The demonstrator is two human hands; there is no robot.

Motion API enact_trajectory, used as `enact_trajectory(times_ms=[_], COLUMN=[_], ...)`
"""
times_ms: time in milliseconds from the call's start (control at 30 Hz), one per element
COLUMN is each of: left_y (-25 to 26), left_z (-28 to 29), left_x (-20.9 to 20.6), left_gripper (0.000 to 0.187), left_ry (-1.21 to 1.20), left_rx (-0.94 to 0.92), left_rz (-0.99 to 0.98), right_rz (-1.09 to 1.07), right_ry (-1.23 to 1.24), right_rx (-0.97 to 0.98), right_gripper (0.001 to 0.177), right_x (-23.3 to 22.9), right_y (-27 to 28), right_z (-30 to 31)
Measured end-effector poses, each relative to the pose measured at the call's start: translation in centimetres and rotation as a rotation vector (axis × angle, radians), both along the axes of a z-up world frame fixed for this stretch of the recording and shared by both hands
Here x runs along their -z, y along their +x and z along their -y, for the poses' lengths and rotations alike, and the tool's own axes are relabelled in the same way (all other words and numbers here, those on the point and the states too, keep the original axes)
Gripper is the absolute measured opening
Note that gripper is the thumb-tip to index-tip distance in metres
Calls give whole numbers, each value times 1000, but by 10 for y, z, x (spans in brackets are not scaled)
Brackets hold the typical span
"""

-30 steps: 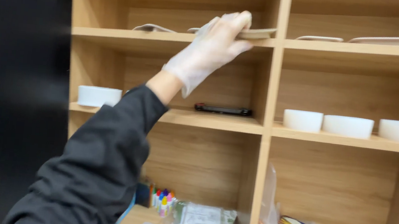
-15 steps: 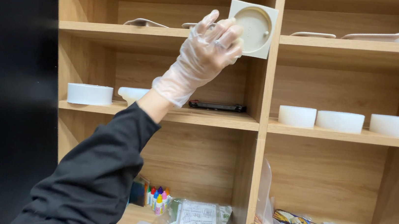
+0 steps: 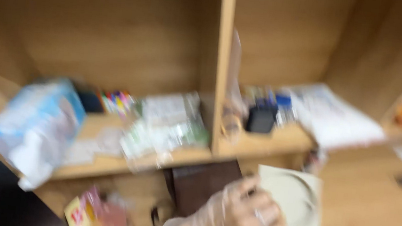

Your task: The person is melting wax, handling molds, and organizing candle-making supplies at a workstation.

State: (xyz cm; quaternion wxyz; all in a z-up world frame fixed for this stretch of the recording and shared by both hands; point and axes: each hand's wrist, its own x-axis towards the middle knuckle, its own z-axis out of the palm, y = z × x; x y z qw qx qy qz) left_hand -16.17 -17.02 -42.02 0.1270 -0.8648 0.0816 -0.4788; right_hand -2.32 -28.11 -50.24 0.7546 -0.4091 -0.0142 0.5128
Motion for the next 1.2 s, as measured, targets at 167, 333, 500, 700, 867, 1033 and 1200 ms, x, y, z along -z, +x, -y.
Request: enact_trajectory(times_ms=[167, 333, 500, 700, 867, 1033, 1200], left_y=[24, 23, 54, 150, 245, 338, 448], left_z=[49, 85, 80, 104, 135, 167, 209], left_x=[109, 139, 169, 186, 170, 163, 203], left_gripper=[11, 28, 51, 33, 44, 32, 50], left_ry=[-395, -693, -1179, -2002, -1826, -1649, -1862], left_rx=[-1, 145, 380, 907, 833, 699, 729], left_rz=[-211, -231, -176, -393, -599, -870, -980], right_rz=[202, 389, 597, 804, 922, 1133, 1083], right_ry=[262, -149, -395, -663, -851, -852, -807], right_rx=[-151, -137, 15, 112, 23, 114, 288], right_gripper=[39, 33, 36, 48, 47, 58, 79], right_x=[110, 108, 72, 45, 46, -10, -23], right_y=[90, 77, 73, 104, 164, 231, 285], right_z=[50, 108, 144, 178, 206, 239, 308])
